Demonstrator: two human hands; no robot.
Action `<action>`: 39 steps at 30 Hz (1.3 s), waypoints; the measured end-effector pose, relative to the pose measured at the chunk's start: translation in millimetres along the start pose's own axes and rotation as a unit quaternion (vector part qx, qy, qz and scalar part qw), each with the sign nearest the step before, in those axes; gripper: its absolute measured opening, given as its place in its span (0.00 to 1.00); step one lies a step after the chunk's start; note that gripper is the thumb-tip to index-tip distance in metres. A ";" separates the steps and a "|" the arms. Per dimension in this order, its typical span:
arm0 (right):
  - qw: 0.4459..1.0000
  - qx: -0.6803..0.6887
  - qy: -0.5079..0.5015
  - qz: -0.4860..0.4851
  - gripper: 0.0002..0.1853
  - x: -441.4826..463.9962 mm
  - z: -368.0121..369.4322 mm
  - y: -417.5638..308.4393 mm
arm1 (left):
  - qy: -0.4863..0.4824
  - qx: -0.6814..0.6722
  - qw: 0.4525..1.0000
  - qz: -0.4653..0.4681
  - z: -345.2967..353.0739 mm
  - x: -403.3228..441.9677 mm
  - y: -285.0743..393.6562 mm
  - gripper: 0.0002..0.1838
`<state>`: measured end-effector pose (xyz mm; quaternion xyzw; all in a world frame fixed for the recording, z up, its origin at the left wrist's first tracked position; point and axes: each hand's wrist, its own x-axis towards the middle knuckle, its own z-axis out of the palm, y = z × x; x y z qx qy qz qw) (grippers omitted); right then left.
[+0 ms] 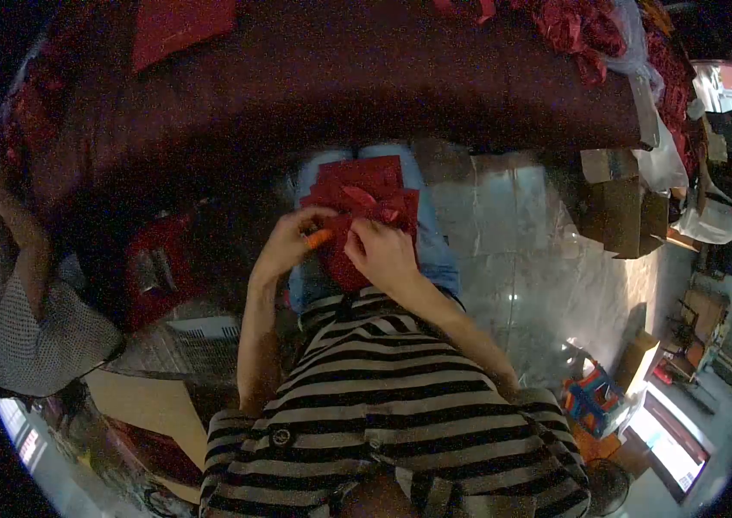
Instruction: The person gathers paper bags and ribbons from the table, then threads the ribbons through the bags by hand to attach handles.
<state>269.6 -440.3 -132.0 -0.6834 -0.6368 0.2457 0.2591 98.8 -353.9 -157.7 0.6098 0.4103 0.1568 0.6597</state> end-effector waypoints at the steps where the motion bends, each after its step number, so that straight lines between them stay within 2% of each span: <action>1: 1.000 -0.001 -0.001 0.002 0.05 0.6 1.3 -0.2 | -0.002 -0.002 1.000 -0.001 -0.4 0.2 1.6 0.17; 3: 0.999 0.006 0.019 -0.028 0.05 1.1 4.5 -0.3 | -0.007 0.042 0.999 -0.021 -1.6 -0.2 3.3 0.17; 6: 0.999 -0.016 0.029 -0.040 0.06 2.1 7.8 0.5 | 0.001 0.033 0.999 -0.013 0.3 -2.3 2.5 0.16; 10: 0.998 -0.058 0.019 -0.023 0.06 2.8 6.6 -7.6 | 0.008 0.062 0.998 0.001 6.3 -7.1 10.8 0.16; 12: 0.996 -0.078 0.017 -0.030 0.06 3.2 6.7 -11.9 | 0.040 0.024 0.998 0.048 11.5 -10.9 14.5 0.16; 16: 0.999 -0.043 0.014 0.004 0.06 5.5 2.6 -18.4 | 0.056 0.038 0.996 0.064 11.9 -20.0 31.0 0.17; 18: 1.000 -0.009 -0.014 0.012 0.06 6.0 0.6 -12.4 | 0.031 0.091 0.995 -0.038 10.1 -23.6 43.0 0.17; 23: 0.999 -0.053 0.005 -0.010 0.07 2.0 -1.1 -17.2 | 0.033 0.099 0.994 0.010 18.5 -26.1 39.9 0.18; 25: 1.000 -0.006 0.007 -0.009 0.08 1.9 -3.4 -11.2 | 0.034 0.109 0.993 0.038 17.4 -25.9 41.9 0.18; 27: 1.000 -0.015 0.007 -0.009 0.08 -2.0 -15.4 -13.4 | 0.014 0.105 0.993 0.053 16.3 -26.3 43.1 0.18; 31: 0.999 -0.019 0.030 0.001 0.09 2.0 -25.9 -16.1 | 0.002 0.093 0.996 0.015 20.1 -28.2 50.6 0.17; 32: 0.999 -0.020 0.036 0.000 0.09 3.0 -28.3 -15.5 | 0.014 0.100 0.993 0.062 21.5 -29.4 49.7 0.18; 33: 0.999 -0.018 -0.010 -0.036 0.10 5.0 -30.6 -13.2 | 0.026 0.107 0.988 0.111 22.4 -29.3 47.3 0.19; 35: 0.994 -0.009 -0.072 -0.087 0.12 7.3 -37.2 -7.5 | 0.015 0.095 0.994 0.058 19.6 -31.3 50.2 0.19; 36: 0.992 -0.010 -0.097 -0.081 0.13 8.3 -42.2 -10.1 | 0.004 0.098 0.995 0.035 17.7 -31.5 55.9 0.19; 37: 0.990 -0.013 -0.119 -0.075 0.13 9.7 -49.3 -14.4 | 0.041 0.125 0.990 0.043 21.3 -31.0 57.4 0.16; 38: 0.988 0.034 -0.140 -0.054 0.15 12.8 -58.4 -17.6 | 0.047 0.127 0.989 0.054 21.5 -28.9 56.5 0.15; 39: 0.992 0.021 -0.113 -0.057 0.15 19.1 -62.4 -15.0 | 0.049 0.130 0.988 0.066 21.3 -27.5 54.9 0.13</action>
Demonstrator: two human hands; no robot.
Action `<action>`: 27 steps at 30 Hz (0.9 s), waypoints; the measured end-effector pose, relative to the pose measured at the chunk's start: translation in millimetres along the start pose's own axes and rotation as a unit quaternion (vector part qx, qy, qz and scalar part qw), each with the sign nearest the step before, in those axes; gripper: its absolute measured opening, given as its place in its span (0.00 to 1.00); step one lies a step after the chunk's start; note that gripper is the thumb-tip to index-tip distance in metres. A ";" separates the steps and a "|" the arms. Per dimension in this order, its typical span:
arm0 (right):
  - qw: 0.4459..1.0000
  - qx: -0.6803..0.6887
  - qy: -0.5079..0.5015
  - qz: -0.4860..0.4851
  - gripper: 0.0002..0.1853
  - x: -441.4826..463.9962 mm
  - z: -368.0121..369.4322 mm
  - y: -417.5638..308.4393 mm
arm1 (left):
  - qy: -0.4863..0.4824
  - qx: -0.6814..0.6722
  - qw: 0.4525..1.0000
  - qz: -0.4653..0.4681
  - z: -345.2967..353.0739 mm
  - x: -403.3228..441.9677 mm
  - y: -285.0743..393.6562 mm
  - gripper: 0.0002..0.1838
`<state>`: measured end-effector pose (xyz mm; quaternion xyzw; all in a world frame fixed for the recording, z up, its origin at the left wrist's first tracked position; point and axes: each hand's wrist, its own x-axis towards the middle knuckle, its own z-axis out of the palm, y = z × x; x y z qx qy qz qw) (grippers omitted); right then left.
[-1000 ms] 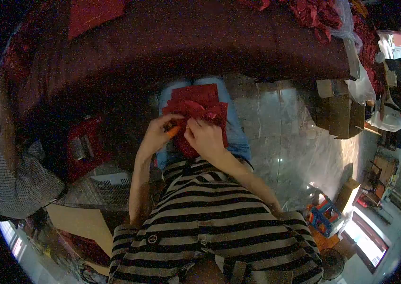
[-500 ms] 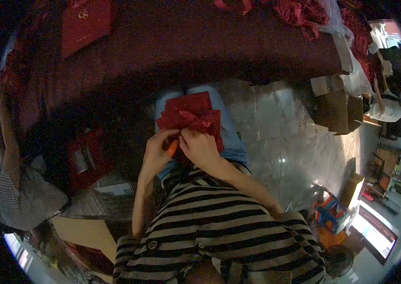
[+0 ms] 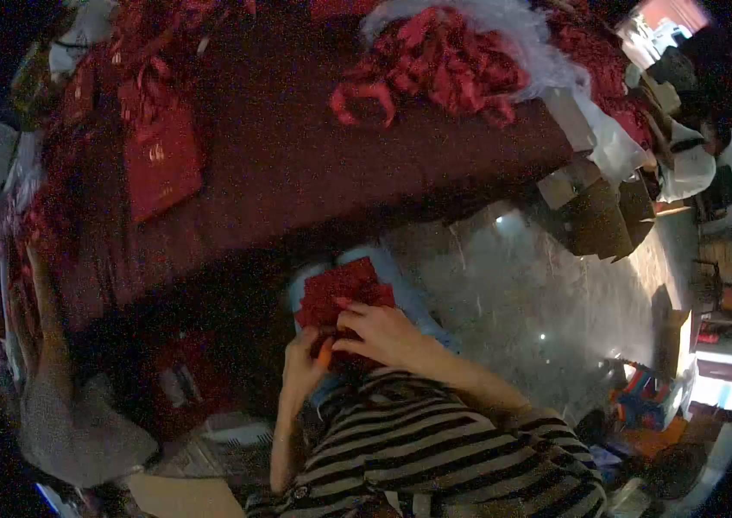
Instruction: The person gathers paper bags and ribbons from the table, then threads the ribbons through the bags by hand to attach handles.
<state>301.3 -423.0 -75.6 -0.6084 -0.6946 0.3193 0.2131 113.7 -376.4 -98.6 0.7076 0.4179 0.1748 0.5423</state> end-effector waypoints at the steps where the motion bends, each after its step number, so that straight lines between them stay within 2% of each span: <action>1: 0.999 -0.022 0.034 0.015 0.15 6.0 -4.6 5.0 | 0.013 0.009 1.000 -0.002 3.2 -2.0 0.2 0.13; 2: 0.996 -0.043 0.069 0.030 0.14 13.3 -12.3 9.2 | 0.026 0.017 0.999 -0.004 8.2 -2.2 1.1 0.13; 3: 0.994 -0.049 0.048 0.089 0.14 23.9 -21.6 5.9 | 0.016 0.040 0.999 -0.023 9.1 -0.4 7.6 0.13; 4: 0.992 -0.054 0.071 0.090 0.14 31.6 -23.6 7.7 | 0.009 0.062 0.997 -0.047 9.5 -1.3 13.6 0.14; 5: 0.991 -0.083 0.027 0.102 0.14 38.3 -18.1 14.0 | 0.050 0.087 0.993 0.056 13.7 -0.7 5.1 0.13; 6: 0.987 -0.111 -0.023 0.113 0.14 43.5 -8.3 24.6 | 0.039 0.093 0.994 0.044 15.1 -0.4 5.4 0.13; 7: 0.998 -0.046 0.002 0.040 0.15 45.5 16.4 55.2 | 0.030 0.100 0.994 0.027 15.9 -0.9 5.3 0.12; 8: 0.998 -0.047 0.006 0.032 0.15 47.0 8.8 54.1 | 0.038 0.096 0.994 0.032 16.5 -1.9 5.5 0.11; 10: 0.991 0.106 -0.077 -0.012 0.14 50.5 -12.7 39.6 | 0.056 0.083 0.994 0.046 18.4 -4.3 -0.4 0.10; 13: 0.980 0.133 -0.143 -0.030 0.13 45.0 -31.5 30.8 | 0.081 0.076 0.991 0.076 20.5 -5.2 1.5 0.08; 15: 0.980 0.110 -0.149 -0.079 0.10 40.2 -15.9 48.7 | 0.067 0.196 0.970 0.123 25.9 -7.0 7.2 0.09; 17: 0.957 0.012 -0.283 -0.069 0.10 40.3 -6.6 57.4 | 0.080 0.212 0.962 0.150 35.7 -10.3 -1.1 0.10; 18: 0.943 0.005 -0.331 -0.031 0.10 41.8 -15.6 48.5 | 0.086 0.236 0.950 0.184 36.5 -11.8 0.2 0.11; 19: 0.943 0.002 -0.332 -0.037 0.10 41.1 -18.8 47.9 | 0.093 0.260 0.936 0.218 37.2 -12.8 1.5 0.11; 21: 0.945 0.102 -0.289 -0.115 0.10 34.5 -24.9 54.3 | 0.106 0.251 0.937 0.218 40.2 -16.5 1.9 0.09; 24: 0.932 0.109 -0.334 -0.083 0.12 34.0 -28.2 58.8 | 0.139 0.203 0.947 0.208 50.3 -16.7 -4.0 0.13; 25: 0.931 0.109 -0.337 -0.083 0.12 33.0 -28.5 58.3 | 0.173 0.188 0.945 0.206 52.9 -15.7 -4.7 0.16; 26: 0.936 0.119 -0.322 -0.076 0.12 31.5 -29.9 56.6 | 0.206 0.172 0.941 0.204 54.6 -15.2 -5.0 0.20; 27: 0.941 0.128 -0.305 -0.068 0.12 29.7 -32.2 53.7 | 0.209 0.172 0.941 0.202 54.4 -15.7 -4.3 0.20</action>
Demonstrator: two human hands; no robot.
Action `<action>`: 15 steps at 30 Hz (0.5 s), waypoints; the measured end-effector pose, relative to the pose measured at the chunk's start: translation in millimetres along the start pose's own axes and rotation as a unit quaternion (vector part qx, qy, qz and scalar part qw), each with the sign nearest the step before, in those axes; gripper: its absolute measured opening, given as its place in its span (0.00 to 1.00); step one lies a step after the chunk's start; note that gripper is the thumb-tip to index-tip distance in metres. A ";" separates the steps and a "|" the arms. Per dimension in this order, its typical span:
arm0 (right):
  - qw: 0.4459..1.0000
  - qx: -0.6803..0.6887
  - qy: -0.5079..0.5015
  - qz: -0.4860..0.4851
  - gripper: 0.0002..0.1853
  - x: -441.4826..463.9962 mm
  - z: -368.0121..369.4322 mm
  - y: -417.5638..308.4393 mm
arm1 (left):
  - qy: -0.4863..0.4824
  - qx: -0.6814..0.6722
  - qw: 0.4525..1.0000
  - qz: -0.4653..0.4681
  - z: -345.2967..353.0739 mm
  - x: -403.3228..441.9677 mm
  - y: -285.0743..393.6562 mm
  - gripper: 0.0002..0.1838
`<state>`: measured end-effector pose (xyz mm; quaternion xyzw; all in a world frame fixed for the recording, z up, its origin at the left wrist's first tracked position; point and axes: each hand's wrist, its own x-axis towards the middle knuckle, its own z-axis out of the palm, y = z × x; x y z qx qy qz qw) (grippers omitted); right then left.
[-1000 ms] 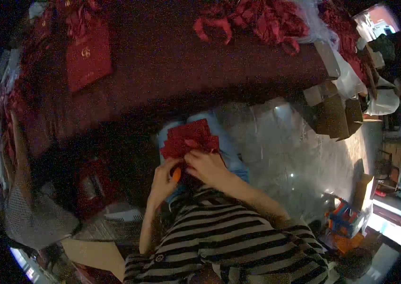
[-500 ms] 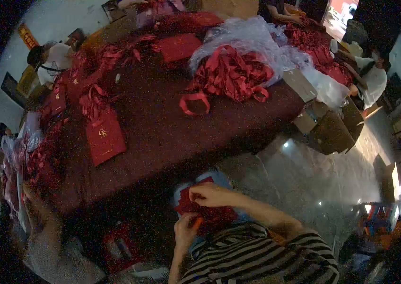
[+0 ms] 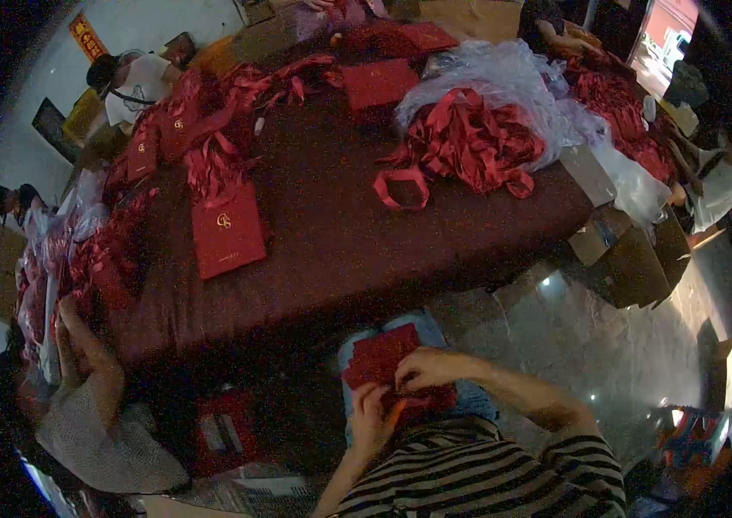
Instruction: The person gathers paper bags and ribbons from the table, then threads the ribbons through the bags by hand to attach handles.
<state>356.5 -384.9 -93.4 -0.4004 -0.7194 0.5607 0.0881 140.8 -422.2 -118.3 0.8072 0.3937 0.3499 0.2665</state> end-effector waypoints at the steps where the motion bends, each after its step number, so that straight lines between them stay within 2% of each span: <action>1: 1.000 0.000 -0.003 -0.001 0.12 -4.4 -0.4 -4.7 | -0.012 -0.028 0.999 -0.037 -2.6 0.1 0.0 0.24; 3: 0.999 0.012 0.012 0.043 0.13 -17.8 -4.5 -14.9 | -0.023 -0.054 0.995 -0.076 -12.1 4.8 -0.5 0.27; 4: 0.999 0.014 0.010 0.043 0.13 -25.5 -6.0 -14.0 | -0.051 -0.043 0.997 -0.051 -20.3 10.1 -0.6 0.28; 6: 0.996 0.044 0.075 0.031 0.15 -41.8 -7.3 -9.2 | -0.080 -0.033 0.996 -0.027 -22.0 10.1 0.0 0.29; 8: 0.994 0.070 0.081 0.026 0.15 -48.1 1.4 -3.5 | -0.234 -0.196 0.940 -0.155 -12.7 6.5 -2.2 0.27; 10: 0.990 0.097 0.096 0.024 0.15 -54.7 12.0 -6.4 | -0.259 -0.224 0.923 -0.175 -5.0 -0.6 -10.2 0.25; 11: 0.980 0.104 0.168 0.031 0.14 -56.9 17.0 -11.7 | -0.279 -0.250 0.906 -0.198 -1.9 -2.9 -13.3 0.23; 12: 0.964 0.110 0.238 0.036 0.14 -58.9 19.7 -18.9 | -0.285 -0.252 0.904 -0.194 -8.6 4.9 -6.5 0.23; 14: 0.885 0.318 0.288 0.179 0.12 -67.3 9.6 -36.8 | -0.332 -0.198 0.911 -0.144 -30.5 23.7 13.7 0.19; 15: 0.837 0.347 0.404 0.123 0.08 -67.9 0.3 -35.0 | -0.332 -0.200 0.910 -0.145 -29.5 18.2 10.7 0.19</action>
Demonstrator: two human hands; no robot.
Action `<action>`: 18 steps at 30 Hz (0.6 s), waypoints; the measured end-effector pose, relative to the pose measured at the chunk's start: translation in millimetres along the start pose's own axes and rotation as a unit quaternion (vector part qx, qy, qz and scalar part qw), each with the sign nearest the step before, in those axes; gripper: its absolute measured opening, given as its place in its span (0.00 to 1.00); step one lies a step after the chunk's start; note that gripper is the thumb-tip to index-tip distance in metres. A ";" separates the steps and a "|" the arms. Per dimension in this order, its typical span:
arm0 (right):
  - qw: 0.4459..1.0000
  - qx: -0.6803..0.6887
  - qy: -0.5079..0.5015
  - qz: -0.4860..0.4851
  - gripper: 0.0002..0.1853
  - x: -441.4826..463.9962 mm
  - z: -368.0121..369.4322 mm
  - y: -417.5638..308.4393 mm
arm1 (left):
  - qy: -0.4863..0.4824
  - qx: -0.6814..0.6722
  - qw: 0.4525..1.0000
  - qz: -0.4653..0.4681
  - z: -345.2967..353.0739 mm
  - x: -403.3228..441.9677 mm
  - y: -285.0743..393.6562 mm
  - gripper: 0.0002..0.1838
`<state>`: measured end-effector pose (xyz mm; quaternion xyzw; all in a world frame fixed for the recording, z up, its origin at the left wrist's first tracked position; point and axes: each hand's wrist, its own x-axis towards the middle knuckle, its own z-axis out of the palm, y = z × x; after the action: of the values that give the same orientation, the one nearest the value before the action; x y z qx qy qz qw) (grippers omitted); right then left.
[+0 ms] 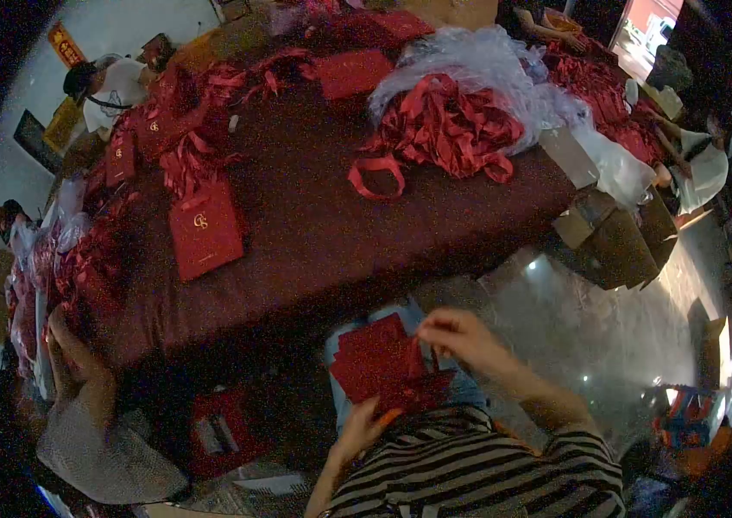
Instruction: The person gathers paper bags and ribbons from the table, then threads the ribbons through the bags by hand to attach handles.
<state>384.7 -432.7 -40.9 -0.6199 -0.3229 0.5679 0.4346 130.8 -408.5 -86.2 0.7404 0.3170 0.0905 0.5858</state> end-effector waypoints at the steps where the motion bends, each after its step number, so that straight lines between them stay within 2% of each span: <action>1: 0.999 0.027 0.009 -0.033 0.08 3.0 -7.0 -8.5 | 0.007 -0.039 0.999 -0.016 3.1 -6.5 -8.7 0.18; 2: 0.996 0.056 0.021 -0.066 0.08 3.4 -12.0 -17.3 | 0.013 -0.075 0.997 -0.032 2.4 -11.1 -15.4 0.18; 3: 0.997 0.036 0.025 -0.057 0.08 2.5 -7.6 -24.0 | 0.008 -0.074 0.997 -0.034 -4.1 -12.5 -10.8 0.18; 5: 0.997 0.052 -0.008 -0.057 0.09 7.3 -3.5 -35.4 | -0.052 -0.035 0.985 -0.162 -19.9 -16.0 14.3 0.22; 6: 0.995 0.065 -0.043 -0.061 0.09 12.3 -6.0 -42.1 | -0.053 -0.033 0.985 -0.163 -26.3 -21.4 28.7 0.22; 7: 0.994 0.031 -0.073 -0.081 0.10 20.1 -13.9 -51.7 | 0.031 -0.053 0.990 -0.126 -32.1 -28.7 44.7 0.25; 8: 0.992 0.018 -0.044 -0.120 0.11 27.8 -17.5 -63.5 | 0.114 -0.072 0.987 -0.089 -36.8 -33.5 51.8 0.28; 9: 0.987 0.004 -0.016 -0.158 0.11 37.5 -19.6 -76.0 | 0.111 -0.070 0.991 -0.034 -40.7 -37.4 38.6 0.35; 10: 0.965 -0.105 0.035 -0.238 0.11 51.5 -26.8 -85.2 | 0.110 -0.069 0.991 -0.033 -40.7 -38.2 45.2 0.35; 11: 0.922 -0.211 0.085 -0.313 0.12 67.0 -33.5 -91.9 | 0.145 -0.036 0.986 -0.070 -41.3 -38.6 57.6 0.38; 12: 0.922 -0.210 0.085 -0.314 0.12 83.0 -35.5 -98.0 | 0.180 -0.004 0.978 -0.107 -40.5 -36.1 66.3 0.40; 13: 0.878 -0.277 0.127 -0.370 0.12 100.3 -34.5 -103.2 | 0.178 0.099 0.979 -0.004 -33.3 -26.3 65.7 0.44; 14: 0.824 -0.340 0.168 -0.420 0.13 113.9 -30.1 -103.1 | 0.162 0.130 0.978 -0.018 -23.3 -17.0 59.9 0.44; 16: 0.731 -0.454 0.237 -0.451 0.13 137.5 -20.3 -92.2 | 0.119 0.182 0.976 -0.020 1.3 2.2 32.6 0.43; 18: 0.733 -0.470 0.156 -0.466 0.10 143.7 -17.5 -85.3 | 0.073 0.210 0.973 -0.055 24.5 12.6 18.1 0.44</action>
<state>430.9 -272.0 -25.0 -0.5965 -0.7251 -0.0347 0.3425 159.7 -423.1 -79.7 0.8197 0.4112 0.0436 0.3964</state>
